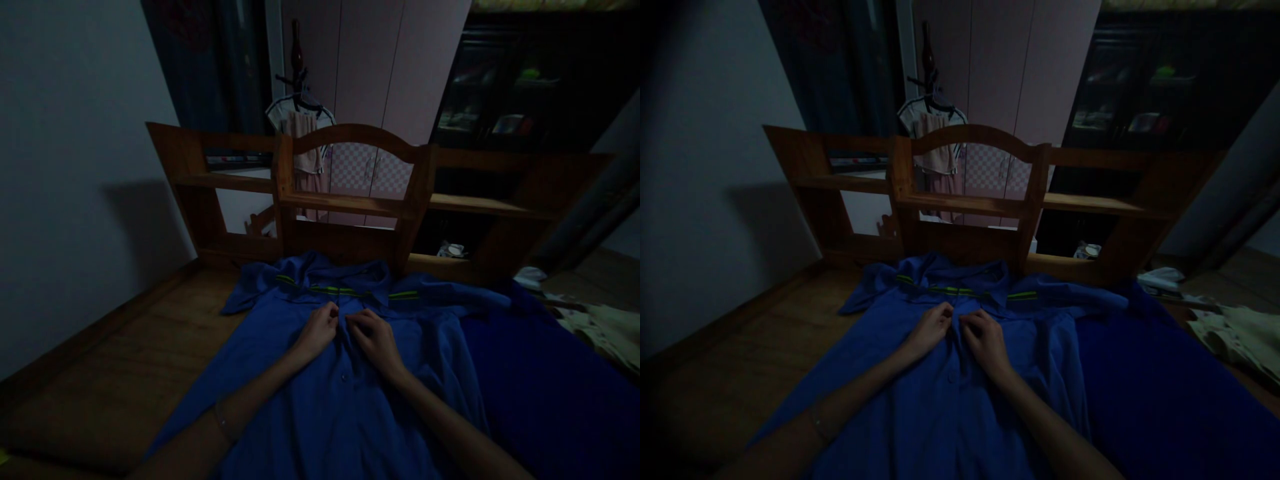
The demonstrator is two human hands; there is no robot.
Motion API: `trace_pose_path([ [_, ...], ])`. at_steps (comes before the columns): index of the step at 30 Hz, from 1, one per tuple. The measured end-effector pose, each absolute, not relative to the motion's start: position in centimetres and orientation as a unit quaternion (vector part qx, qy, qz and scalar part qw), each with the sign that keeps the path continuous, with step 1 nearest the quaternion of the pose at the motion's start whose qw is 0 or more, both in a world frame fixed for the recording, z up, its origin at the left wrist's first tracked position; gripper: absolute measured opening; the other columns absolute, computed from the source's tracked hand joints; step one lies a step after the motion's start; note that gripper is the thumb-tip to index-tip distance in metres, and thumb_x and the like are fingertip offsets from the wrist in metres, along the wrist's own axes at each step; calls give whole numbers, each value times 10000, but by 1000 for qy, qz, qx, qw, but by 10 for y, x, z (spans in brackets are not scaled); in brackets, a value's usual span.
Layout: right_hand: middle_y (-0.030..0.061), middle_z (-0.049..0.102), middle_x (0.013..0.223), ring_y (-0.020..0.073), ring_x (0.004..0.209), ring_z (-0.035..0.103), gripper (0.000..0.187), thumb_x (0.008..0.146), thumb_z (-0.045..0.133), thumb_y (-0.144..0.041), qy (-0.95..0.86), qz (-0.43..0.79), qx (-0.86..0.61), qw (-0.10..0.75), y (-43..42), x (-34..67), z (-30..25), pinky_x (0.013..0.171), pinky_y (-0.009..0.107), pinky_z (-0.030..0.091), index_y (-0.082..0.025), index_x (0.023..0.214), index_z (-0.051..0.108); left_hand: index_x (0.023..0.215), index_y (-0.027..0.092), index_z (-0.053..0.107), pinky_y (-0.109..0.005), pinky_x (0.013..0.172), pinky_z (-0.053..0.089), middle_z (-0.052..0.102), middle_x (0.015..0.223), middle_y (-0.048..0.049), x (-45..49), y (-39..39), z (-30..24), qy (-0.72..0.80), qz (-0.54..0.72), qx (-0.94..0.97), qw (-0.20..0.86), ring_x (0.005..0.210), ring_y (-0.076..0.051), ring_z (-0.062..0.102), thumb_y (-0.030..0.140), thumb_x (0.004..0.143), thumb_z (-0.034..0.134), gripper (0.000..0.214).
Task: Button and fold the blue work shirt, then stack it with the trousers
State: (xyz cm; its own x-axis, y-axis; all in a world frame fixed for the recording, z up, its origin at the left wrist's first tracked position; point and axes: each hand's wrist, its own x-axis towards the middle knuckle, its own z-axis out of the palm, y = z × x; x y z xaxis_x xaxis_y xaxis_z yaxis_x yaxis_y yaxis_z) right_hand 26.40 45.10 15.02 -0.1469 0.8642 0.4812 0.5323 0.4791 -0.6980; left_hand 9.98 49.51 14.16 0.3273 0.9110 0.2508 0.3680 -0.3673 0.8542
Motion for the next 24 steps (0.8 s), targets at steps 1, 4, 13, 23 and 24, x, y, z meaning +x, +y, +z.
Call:
trace_pose_path([
  [1,32,636,914,152,828,606,208,872,509,-226,-725,191,-477,459,451,264,152,730,247,452,-233,967,694,831,180,569,-222,591,436,641,754,-16,102,492,144,429,392,735,350,674,-141,611,128,800,436,147],
  [4,29,655,908,161,844,614,181,856,538,-264,-701,210,-484,480,453,266,153,733,252,459,-229,928,700,873,190,548,-218,593,427,629,748,-8,107,485,146,421,413,729,348,679,-134,599,130,832,404,162],
  [13,46,679,796,174,740,632,238,746,645,-365,-653,359,-505,435,476,277,130,669,262,479,-151,848,672,873,154,560,-253,654,500,654,807,-49,110,491,119,409,448,619,498,731,-158,646,153,785,493,111],
  [23,20,657,771,144,688,619,154,790,602,-302,-700,294,-508,407,469,276,139,626,234,455,-167,862,624,813,142,590,-225,574,477,640,696,-14,112,487,127,437,456,556,540,623,-146,626,378,699,687,279],
  [24,19,657,781,142,696,619,151,791,603,-298,-706,286,-507,403,468,275,141,632,234,455,-169,866,625,799,140,587,-218,563,467,633,682,-10,112,487,127,439,460,556,536,612,-142,621,353,690,691,261],
])
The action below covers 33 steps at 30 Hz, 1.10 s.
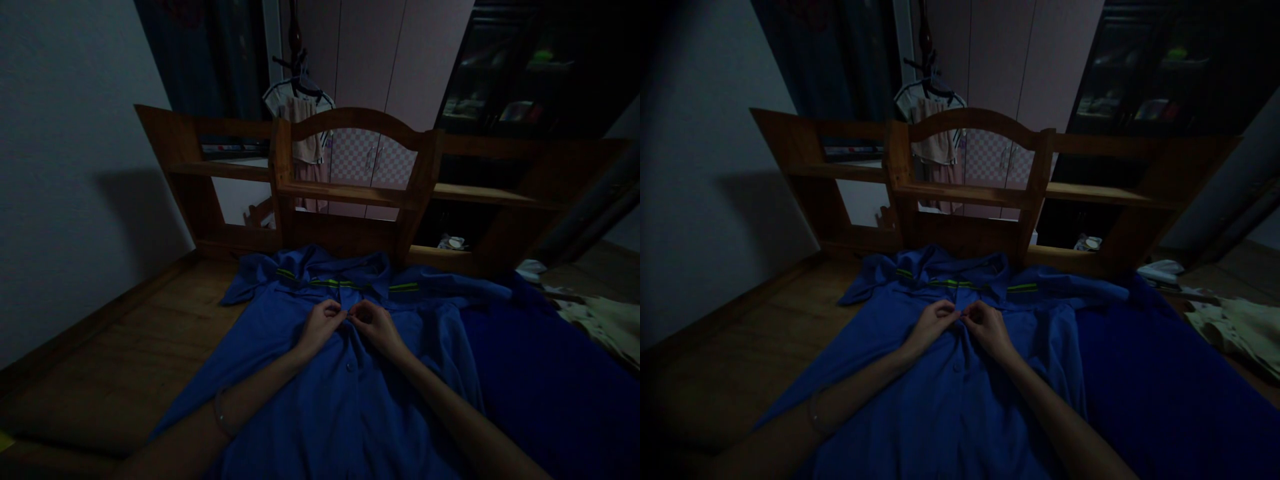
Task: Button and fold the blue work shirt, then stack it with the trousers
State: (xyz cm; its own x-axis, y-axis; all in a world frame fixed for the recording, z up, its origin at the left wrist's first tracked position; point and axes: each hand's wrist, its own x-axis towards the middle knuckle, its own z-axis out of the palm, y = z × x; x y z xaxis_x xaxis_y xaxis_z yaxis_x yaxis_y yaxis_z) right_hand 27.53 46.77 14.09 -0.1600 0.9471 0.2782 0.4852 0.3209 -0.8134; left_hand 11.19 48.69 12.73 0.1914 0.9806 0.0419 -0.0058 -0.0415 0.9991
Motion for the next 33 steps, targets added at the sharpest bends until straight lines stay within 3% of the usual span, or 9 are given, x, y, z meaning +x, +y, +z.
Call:
trace_pose_path([
  [10,21,654,793,140,699,615,176,787,617,-316,-709,292,-494,410,465,275,141,620,229,455,-172,889,618,676,157,500,-184,484,344,507,531,57,111,490,124,469,459,531,535,486,-86,499,210,651,615,129],
  [18,10,635,752,134,661,603,248,789,620,-391,-667,365,-482,435,470,277,131,584,219,452,-167,893,610,834,169,498,-172,458,293,533,600,59,109,487,129,443,451,531,564,477,-67,463,217,653,617,222],
  [24,21,644,749,139,637,605,275,807,589,-432,-654,379,-484,440,471,277,130,572,228,466,-163,854,615,891,173,505,-193,538,377,604,704,22,108,489,126,407,440,557,575,582,-103,564,290,676,663,291],
  [28,23,648,755,144,638,612,279,812,584,-440,-657,372,-489,437,470,277,134,572,232,471,-166,854,617,896,166,503,-197,585,412,615,746,11,108,489,124,392,457,563,566,639,-108,587,240,679,666,282],
  [33,22,639,726,140,600,600,315,809,579,-473,-652,368,-491,446,468,276,136,551,233,463,-162,850,616,906,172,525,-221,649,460,630,801,-10,110,484,131,402,461,624,486,727,-135,615,209,690,655,254],
])
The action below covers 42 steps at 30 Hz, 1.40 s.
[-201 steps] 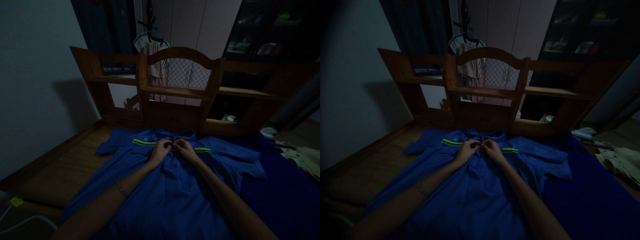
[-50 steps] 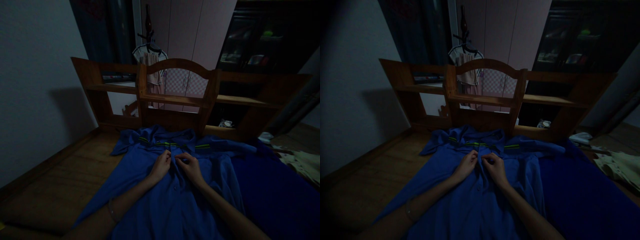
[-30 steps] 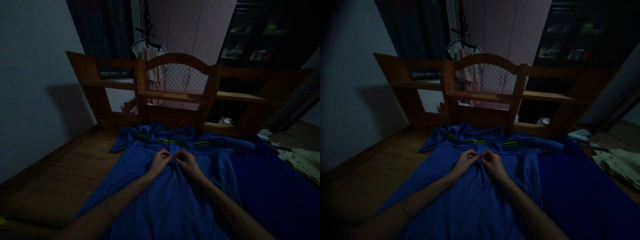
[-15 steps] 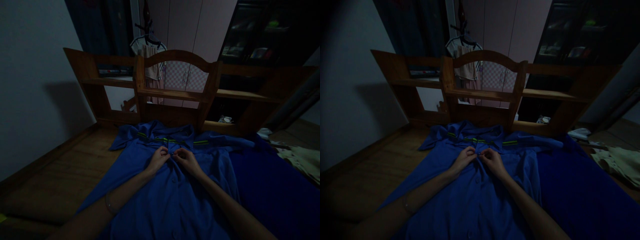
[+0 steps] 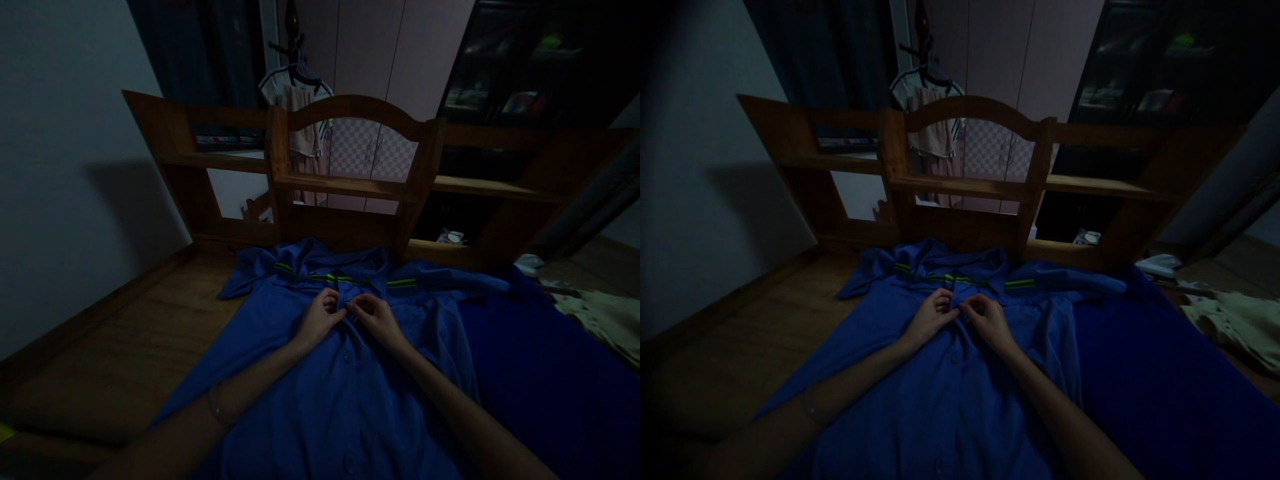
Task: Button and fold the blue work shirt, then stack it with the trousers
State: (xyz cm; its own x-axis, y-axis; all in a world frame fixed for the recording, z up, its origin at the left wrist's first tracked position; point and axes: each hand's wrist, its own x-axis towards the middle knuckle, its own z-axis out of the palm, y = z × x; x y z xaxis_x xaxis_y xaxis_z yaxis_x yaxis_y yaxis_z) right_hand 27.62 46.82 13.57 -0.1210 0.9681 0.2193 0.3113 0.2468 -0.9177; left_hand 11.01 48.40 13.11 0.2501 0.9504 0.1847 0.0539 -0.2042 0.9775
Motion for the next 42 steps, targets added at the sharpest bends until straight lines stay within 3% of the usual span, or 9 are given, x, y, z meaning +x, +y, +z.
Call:
trace_pose_path([
  [6,17,620,711,123,576,576,332,804,580,-488,-635,399,-468,466,466,275,140,553,226,453,-162,858,612,915,203,577,-238,662,445,622,794,10,112,470,148,455,440,722,279,705,-134,587,215,755,601,162],
  [12,-13,573,595,100,503,517,353,762,613,-499,-612,459,-447,464,470,275,141,517,217,408,-151,818,620,912,202,577,-242,703,443,624,843,2,114,464,155,457,439,740,227,758,-142,589,157,747,584,171],
  [22,-27,551,545,73,476,479,354,681,688,-486,-540,533,-457,465,477,283,143,498,199,373,-137,730,652,893,184,639,-247,739,472,648,871,-20,110,472,151,415,454,732,295,785,-153,610,169,772,583,134],
  [30,-12,548,582,69,507,475,346,680,706,-465,-519,555,-450,468,474,283,149,500,199,376,-123,707,652,901,171,637,-253,691,490,677,843,-35,109,478,141,416,469,677,386,766,-174,640,327,772,642,203],
  [35,6,571,620,81,521,501,319,723,672,-441,-510,566,-444,472,473,283,146,507,210,385,-124,756,669,891,151,658,-279,755,486,686,881,-63,108,489,130,416,470,646,434,813,-193,642,274,720,684,213],
  [42,10,593,643,78,508,507,268,737,653,-396,-522,580,-428,456,471,280,147,508,206,386,-129,761,659,839,134,636,-263,700,471,678,841,-64,108,494,127,412,454,573,545,782,-184,630,247,706,667,178],
])
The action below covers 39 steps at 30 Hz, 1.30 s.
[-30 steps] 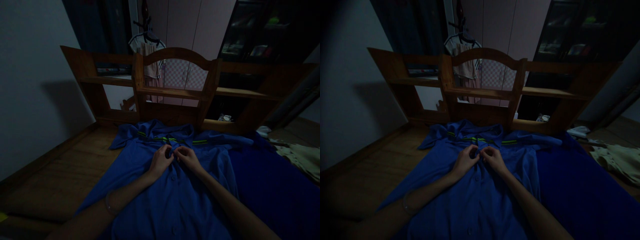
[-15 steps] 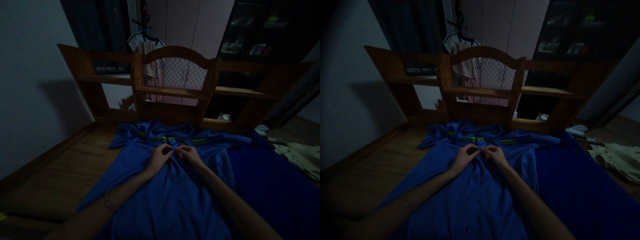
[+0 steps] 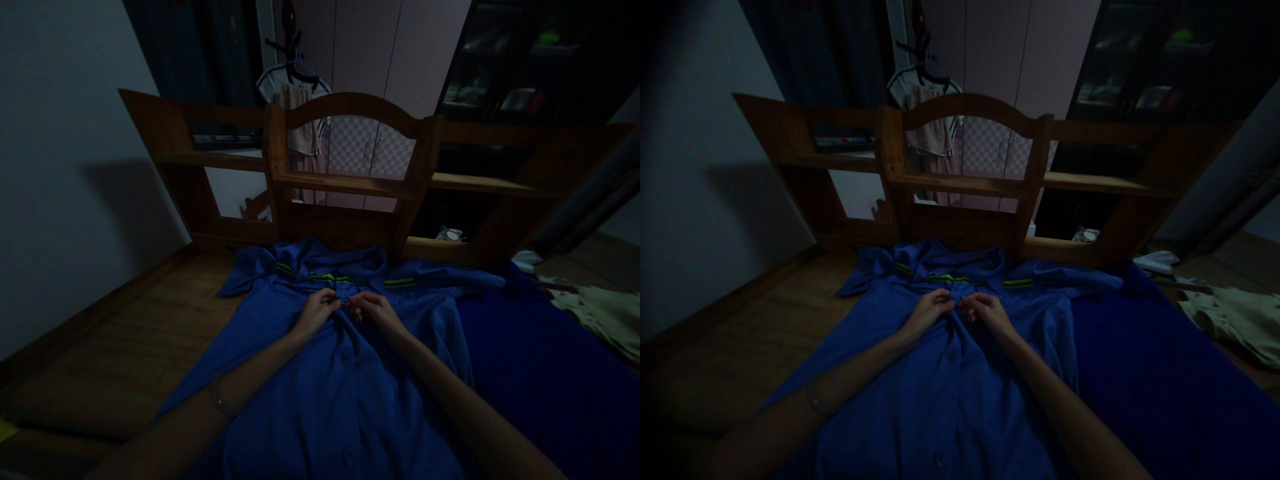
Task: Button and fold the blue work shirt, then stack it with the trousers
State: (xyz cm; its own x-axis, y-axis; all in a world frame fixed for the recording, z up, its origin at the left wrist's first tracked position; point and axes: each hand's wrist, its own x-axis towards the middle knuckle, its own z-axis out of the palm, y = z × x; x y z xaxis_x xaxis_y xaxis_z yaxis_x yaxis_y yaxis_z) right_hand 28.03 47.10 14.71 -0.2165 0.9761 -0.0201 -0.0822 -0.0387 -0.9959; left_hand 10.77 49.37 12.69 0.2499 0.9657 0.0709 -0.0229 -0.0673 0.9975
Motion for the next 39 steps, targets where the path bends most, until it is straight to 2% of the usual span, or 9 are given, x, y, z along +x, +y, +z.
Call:
trace_pose_path([
  [7,-17,603,662,95,521,531,308,716,679,-348,-536,557,-410,484,472,282,142,516,218,408,-177,958,596,836,129,604,-247,640,452,664,776,-56,110,496,121,402,460,538,580,691,-163,620,346,700,687,269],
  [13,-40,569,592,89,499,504,294,728,675,-330,-571,543,-398,470,472,281,141,519,221,406,-172,958,578,804,126,596,-226,583,420,640,718,-37,110,499,118,410,464,541,569,638,-147,597,428,682,708,345],
  [19,-52,554,570,84,486,496,308,714,687,-340,-578,538,-405,461,471,279,145,513,217,392,-173,952,583,758,124,618,-203,560,391,594,668,6,110,496,122,420,484,539,547,596,-107,541,373,662,740,294],
  [27,-41,568,591,90,487,507,314,718,687,-330,-575,546,-395,464,472,281,142,509,224,414,-166,962,575,844,122,634,-221,625,445,663,768,-40,107,495,126,426,482,502,579,690,-144,614,300,622,780,320],
  [39,-30,590,628,87,487,506,345,712,690,-373,-571,550,-399,461,472,281,141,502,221,409,-176,971,577,856,122,634,-247,659,479,699,796,-66,106,491,134,422,472,486,601,703,-167,652,298,603,800,350],
])
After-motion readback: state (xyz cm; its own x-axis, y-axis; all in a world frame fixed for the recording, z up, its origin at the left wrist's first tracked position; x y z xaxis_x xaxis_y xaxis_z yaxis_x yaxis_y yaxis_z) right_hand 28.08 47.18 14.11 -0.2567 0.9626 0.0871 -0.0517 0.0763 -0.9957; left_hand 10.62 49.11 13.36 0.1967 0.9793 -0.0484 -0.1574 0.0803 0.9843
